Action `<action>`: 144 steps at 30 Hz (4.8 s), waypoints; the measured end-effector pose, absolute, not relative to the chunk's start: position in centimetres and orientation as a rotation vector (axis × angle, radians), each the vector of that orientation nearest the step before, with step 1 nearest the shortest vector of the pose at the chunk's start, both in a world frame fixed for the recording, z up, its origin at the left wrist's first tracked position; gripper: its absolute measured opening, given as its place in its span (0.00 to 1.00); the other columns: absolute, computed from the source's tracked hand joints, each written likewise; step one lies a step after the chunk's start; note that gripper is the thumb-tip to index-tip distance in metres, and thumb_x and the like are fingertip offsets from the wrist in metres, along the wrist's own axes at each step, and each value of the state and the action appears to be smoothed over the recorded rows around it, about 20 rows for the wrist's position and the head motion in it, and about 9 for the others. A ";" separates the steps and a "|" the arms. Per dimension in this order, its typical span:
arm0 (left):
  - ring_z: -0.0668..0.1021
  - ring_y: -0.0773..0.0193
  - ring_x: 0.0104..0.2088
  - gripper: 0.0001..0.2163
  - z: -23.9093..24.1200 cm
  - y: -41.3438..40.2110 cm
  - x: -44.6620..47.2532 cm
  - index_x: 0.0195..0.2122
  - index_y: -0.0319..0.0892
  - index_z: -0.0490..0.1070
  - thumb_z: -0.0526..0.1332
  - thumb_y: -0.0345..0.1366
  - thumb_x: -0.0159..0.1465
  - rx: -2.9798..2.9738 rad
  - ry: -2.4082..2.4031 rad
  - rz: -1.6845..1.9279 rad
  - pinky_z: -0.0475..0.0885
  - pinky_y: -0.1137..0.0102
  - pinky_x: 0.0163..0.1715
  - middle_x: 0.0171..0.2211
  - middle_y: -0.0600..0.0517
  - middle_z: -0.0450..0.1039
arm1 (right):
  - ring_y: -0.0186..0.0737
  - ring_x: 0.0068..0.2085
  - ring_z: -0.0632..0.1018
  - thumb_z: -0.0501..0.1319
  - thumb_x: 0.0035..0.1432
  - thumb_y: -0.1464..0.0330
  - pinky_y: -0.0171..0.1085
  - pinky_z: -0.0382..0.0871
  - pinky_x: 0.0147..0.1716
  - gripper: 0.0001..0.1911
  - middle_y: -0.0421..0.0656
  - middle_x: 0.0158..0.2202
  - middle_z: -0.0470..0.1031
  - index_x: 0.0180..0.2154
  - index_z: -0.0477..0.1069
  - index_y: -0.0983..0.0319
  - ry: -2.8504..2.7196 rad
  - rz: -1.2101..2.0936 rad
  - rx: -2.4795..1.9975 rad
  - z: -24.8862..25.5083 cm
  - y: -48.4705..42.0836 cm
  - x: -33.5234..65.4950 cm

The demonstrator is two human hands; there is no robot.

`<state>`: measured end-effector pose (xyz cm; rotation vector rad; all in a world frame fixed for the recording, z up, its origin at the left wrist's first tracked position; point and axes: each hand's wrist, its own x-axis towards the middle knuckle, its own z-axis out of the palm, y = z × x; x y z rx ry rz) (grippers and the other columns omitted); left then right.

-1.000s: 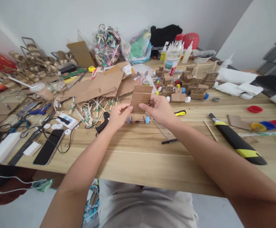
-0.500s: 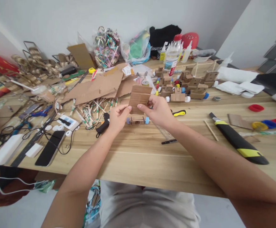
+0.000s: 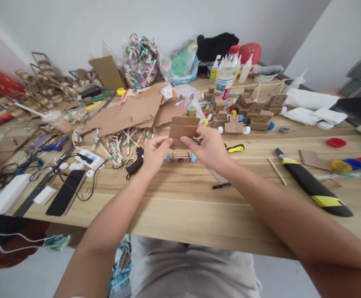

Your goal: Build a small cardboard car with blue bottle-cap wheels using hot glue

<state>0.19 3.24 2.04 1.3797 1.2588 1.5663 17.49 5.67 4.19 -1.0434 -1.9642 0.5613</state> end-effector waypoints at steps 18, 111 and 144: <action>0.79 0.69 0.26 0.08 3.0 3.3 0.5 0.20 0.41 0.73 0.72 0.29 0.45 0.750 1.121 1.478 0.79 0.71 0.34 0.22 0.57 0.76 | 0.49 0.44 0.85 0.58 0.67 0.72 0.44 0.76 0.46 0.14 0.45 0.41 0.87 0.44 0.83 0.57 -2.139 0.411 -0.733 3.9 6.9 18.2; 0.81 0.47 0.38 0.13 0.5 4.9 -2.4 0.27 0.48 0.78 0.78 0.29 0.43 1.945 1.518 0.823 0.71 0.56 0.54 0.26 0.53 0.77 | 0.41 0.24 0.73 0.61 0.64 0.66 0.39 0.63 0.29 0.16 0.42 0.19 0.76 0.25 0.81 0.58 -2.600 0.477 -1.051 3.4 8.4 19.3; 0.83 0.52 0.48 0.11 1.4 4.4 -1.5 0.43 0.46 0.85 0.72 0.33 0.59 2.254 1.683 0.348 0.66 0.54 0.62 0.43 0.49 0.87 | 0.57 0.57 0.82 0.50 0.75 0.50 0.46 0.73 0.51 0.29 0.57 0.59 0.81 0.59 0.76 0.63 -3.106 0.210 -1.201 6.2 5.2 18.2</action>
